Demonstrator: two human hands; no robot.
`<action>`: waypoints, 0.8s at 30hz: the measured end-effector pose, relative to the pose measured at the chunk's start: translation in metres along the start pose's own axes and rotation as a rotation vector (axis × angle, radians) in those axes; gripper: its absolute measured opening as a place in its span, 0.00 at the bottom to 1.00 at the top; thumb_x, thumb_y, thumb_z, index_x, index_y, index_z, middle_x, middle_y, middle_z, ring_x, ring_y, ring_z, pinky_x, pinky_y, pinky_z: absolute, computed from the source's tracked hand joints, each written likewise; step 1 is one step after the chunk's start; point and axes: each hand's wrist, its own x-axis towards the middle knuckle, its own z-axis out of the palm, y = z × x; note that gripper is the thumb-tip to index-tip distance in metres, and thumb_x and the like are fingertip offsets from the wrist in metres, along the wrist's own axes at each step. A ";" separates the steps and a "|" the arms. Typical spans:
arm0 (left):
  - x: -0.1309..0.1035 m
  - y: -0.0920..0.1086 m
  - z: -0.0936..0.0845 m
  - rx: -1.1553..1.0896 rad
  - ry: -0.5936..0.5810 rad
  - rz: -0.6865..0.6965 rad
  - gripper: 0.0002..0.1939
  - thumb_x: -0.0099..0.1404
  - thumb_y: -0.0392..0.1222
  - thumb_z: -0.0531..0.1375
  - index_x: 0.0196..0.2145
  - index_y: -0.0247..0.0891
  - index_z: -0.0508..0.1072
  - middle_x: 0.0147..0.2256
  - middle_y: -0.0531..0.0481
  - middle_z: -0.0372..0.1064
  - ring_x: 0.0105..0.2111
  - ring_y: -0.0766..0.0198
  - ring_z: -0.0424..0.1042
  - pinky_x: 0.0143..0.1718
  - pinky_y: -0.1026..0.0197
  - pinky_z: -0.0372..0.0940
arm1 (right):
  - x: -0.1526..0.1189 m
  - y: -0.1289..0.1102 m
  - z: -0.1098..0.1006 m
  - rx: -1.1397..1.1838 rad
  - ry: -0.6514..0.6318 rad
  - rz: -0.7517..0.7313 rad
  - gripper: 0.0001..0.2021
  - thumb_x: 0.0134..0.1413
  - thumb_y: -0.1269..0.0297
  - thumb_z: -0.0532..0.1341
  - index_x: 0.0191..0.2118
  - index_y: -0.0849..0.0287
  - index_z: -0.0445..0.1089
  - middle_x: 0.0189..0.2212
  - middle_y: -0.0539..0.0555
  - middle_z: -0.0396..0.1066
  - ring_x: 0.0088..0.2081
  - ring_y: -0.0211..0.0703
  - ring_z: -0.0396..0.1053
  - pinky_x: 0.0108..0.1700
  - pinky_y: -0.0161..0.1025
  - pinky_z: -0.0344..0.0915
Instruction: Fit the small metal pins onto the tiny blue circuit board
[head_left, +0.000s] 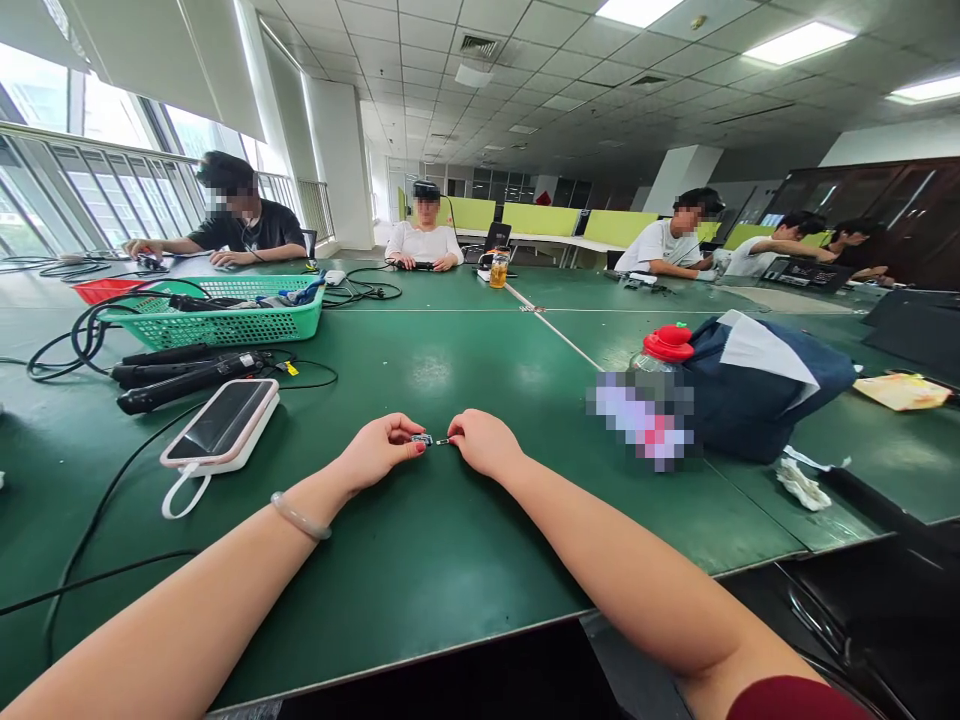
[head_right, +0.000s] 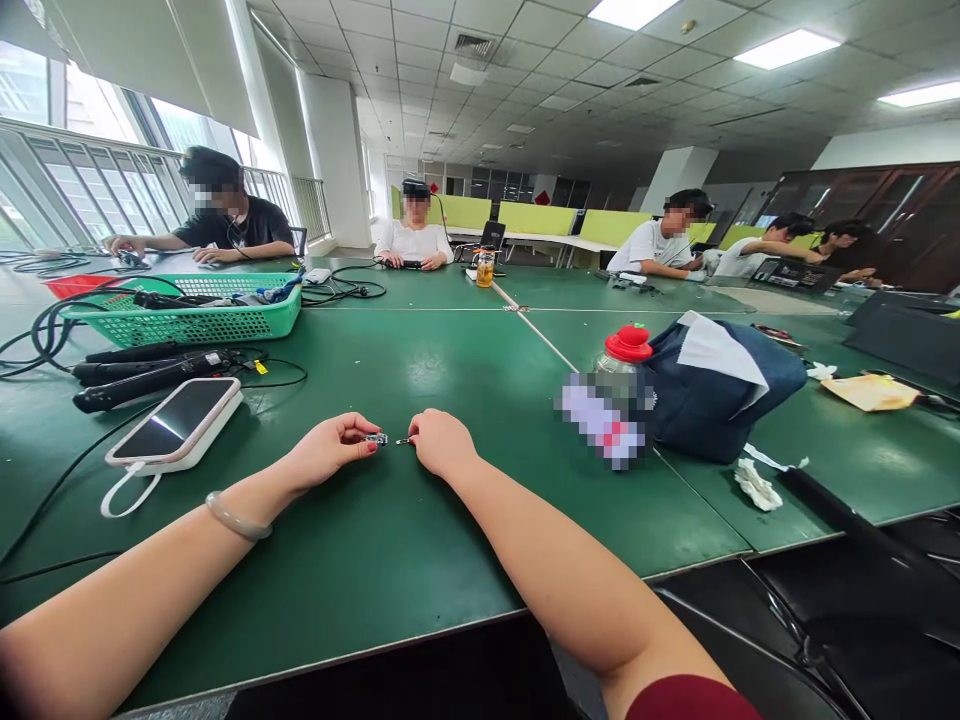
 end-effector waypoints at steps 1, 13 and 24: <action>0.000 0.000 0.000 0.004 0.001 -0.001 0.16 0.48 0.44 0.65 0.34 0.35 0.69 0.31 0.48 0.74 0.33 0.62 0.72 0.39 0.58 0.64 | 0.000 -0.001 0.000 -0.010 -0.004 -0.001 0.05 0.54 0.67 0.57 0.32 0.56 0.71 0.34 0.52 0.68 0.35 0.40 0.66 0.34 0.34 0.58; 0.001 -0.001 0.000 0.016 0.012 0.008 0.16 0.48 0.45 0.65 0.34 0.36 0.69 0.32 0.48 0.74 0.33 0.62 0.72 0.39 0.59 0.64 | -0.002 -0.007 0.002 -0.025 -0.007 -0.035 0.05 0.56 0.65 0.56 0.32 0.56 0.69 0.34 0.51 0.68 0.35 0.39 0.65 0.34 0.34 0.58; 0.001 -0.002 0.001 0.080 0.020 0.036 0.15 0.46 0.43 0.65 0.31 0.35 0.69 0.28 0.50 0.71 0.29 0.64 0.70 0.36 0.60 0.65 | -0.003 -0.007 0.000 0.007 0.071 -0.026 0.07 0.58 0.68 0.54 0.31 0.57 0.68 0.33 0.50 0.67 0.34 0.37 0.64 0.33 0.33 0.56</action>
